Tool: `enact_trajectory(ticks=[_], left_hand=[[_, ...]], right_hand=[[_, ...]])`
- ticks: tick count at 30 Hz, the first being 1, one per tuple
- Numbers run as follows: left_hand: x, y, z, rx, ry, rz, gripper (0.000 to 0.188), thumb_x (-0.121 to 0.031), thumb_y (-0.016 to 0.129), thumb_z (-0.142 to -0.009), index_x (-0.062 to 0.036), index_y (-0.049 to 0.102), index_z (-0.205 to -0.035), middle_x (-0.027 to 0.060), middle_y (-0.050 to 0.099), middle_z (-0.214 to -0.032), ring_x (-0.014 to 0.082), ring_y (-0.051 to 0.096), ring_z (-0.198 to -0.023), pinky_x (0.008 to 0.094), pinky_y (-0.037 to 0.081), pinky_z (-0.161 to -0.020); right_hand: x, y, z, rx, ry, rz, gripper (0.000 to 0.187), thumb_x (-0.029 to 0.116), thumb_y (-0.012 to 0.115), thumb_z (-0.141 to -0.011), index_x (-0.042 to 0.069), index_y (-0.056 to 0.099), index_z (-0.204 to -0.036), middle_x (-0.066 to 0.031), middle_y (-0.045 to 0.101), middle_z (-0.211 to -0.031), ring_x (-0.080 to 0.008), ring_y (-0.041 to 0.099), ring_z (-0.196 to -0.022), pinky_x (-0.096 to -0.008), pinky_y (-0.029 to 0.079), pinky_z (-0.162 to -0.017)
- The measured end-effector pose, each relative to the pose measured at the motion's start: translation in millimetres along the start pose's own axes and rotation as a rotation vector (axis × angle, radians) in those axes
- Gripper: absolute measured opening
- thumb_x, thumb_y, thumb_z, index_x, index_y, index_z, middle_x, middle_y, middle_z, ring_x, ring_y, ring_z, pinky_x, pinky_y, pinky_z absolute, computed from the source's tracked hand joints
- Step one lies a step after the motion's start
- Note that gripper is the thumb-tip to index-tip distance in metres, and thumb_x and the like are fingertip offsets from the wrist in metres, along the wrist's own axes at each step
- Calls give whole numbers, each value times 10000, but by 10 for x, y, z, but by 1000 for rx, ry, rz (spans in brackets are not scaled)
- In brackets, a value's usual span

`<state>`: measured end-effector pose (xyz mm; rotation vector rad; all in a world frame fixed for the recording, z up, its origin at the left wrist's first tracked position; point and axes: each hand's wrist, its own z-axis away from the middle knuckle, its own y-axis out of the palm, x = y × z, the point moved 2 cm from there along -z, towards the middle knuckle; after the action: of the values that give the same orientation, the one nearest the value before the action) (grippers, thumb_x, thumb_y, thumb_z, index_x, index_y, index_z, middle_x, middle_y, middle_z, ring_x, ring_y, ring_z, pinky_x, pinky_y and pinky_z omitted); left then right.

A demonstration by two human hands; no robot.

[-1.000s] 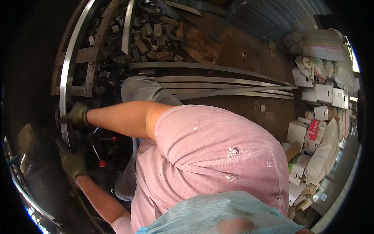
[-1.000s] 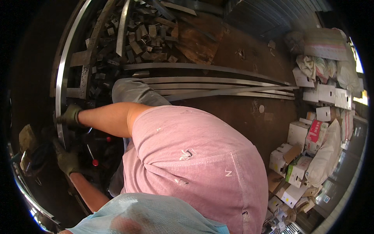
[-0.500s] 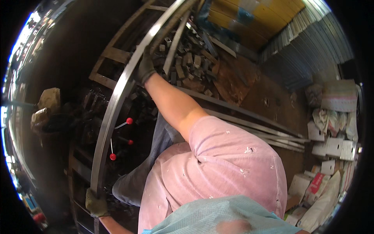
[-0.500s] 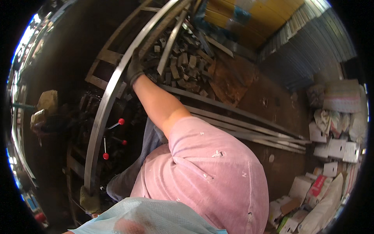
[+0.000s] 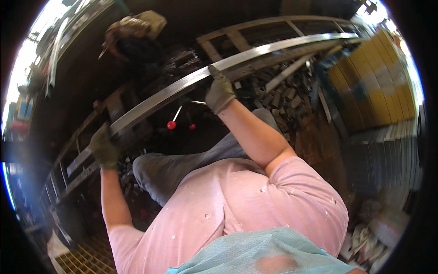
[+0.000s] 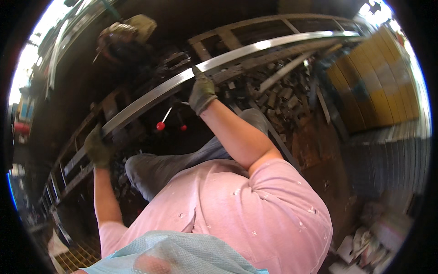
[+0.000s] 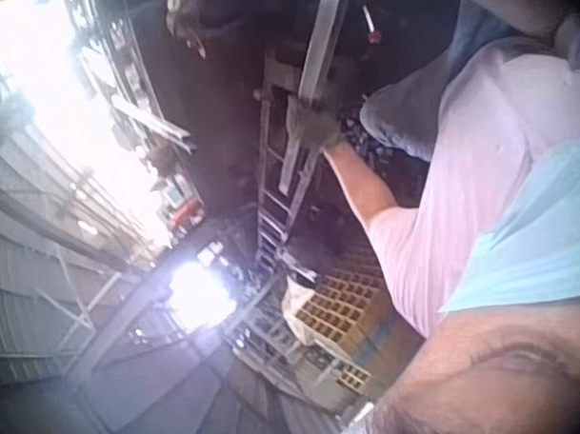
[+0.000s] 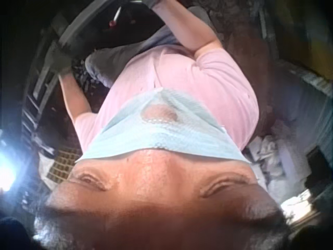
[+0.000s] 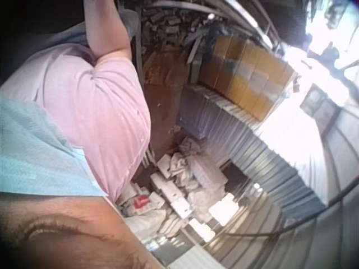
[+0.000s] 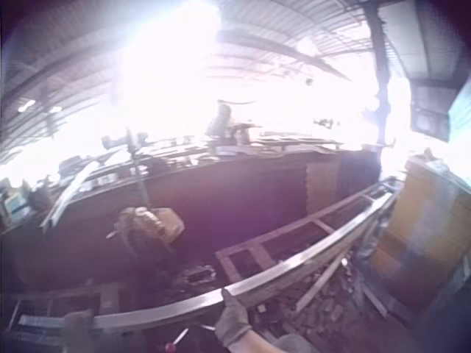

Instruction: The person sits on the floor and uses a chop saw to cut long metal bars into shorter pieces. They repeatedly position the metal bar, lower the saw blade to cut, and then remove the cut piece to place it aside.

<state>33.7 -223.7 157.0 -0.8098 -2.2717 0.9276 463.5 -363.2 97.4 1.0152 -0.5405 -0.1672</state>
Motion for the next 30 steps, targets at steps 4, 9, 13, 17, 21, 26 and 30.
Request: enact_trajectory(ticks=[4,9,13,17,21,26,30], left_hand=[[-135,336,-307,119,17,70,479,-311,770,-871,-156,678,-1316,105,743,-1160,370,711,-1067,498,566,-930],[283,910,-534,465,-183,130,492,-310,792,-866,-181,677,-1326,117,745,-1163,373,715,-1101,506,571,-947],[500,1259,-762,554,-251,103,502,-346,811,-877,-217,687,-1346,128,745,-1193,358,694,-1195,502,563,-1001],[623,1516,-1010,663,-306,64,527,-371,823,-876,-232,691,-1368,123,715,-1315,340,662,-1280,487,543,-1055],[712,1708,-1066,744,-361,70,610,-365,839,-842,-195,681,-1406,129,651,-1454,365,624,-1334,475,526,-1099],[794,1755,-1112,865,-373,113,562,-314,818,-849,-203,703,-1387,142,694,-1414,359,648,-1318,465,532,-1095],[843,1732,-1216,972,-331,24,544,-285,814,-847,-211,725,-1379,159,728,-1370,356,679,-1291,460,538,-1091]], right_hand=[[-35,2,128,114,212,184,401,345,770,-1000,90,688,-1298,-95,748,-1218,-280,708,-1126,-438,587,-1027],[473,-132,-292,91,-37,668,459,412,707,-1049,118,664,-1400,-128,713,-1369,-312,649,-1314,-498,511,-1146],[1169,-291,-803,-11,-82,525,517,421,633,-1093,119,596,-1511,-158,589,-1537,-316,567,-1414,-495,502,-1126],[1348,-421,-1171,1,-51,517,554,433,587,-1093,121,574,-1550,-156,536,-1615,-315,509,-1476,-503,449,-1152],[1185,-430,-1323,100,-68,722,571,448,568,-1049,125,597,-1518,-123,554,-1601,-310,475,-1503,-521,353,-1223],[1110,-434,-1261,501,-928,2737,596,467,545,-993,130,627,-1478,-81,577,-1583,-303,432,-1536,-544,232,-1312],[1096,-425,-1392,800,-1337,3043,598,461,548,-942,122,667,-1420,-75,620,-1531,-310,428,-1538,-556,168,-1363]])
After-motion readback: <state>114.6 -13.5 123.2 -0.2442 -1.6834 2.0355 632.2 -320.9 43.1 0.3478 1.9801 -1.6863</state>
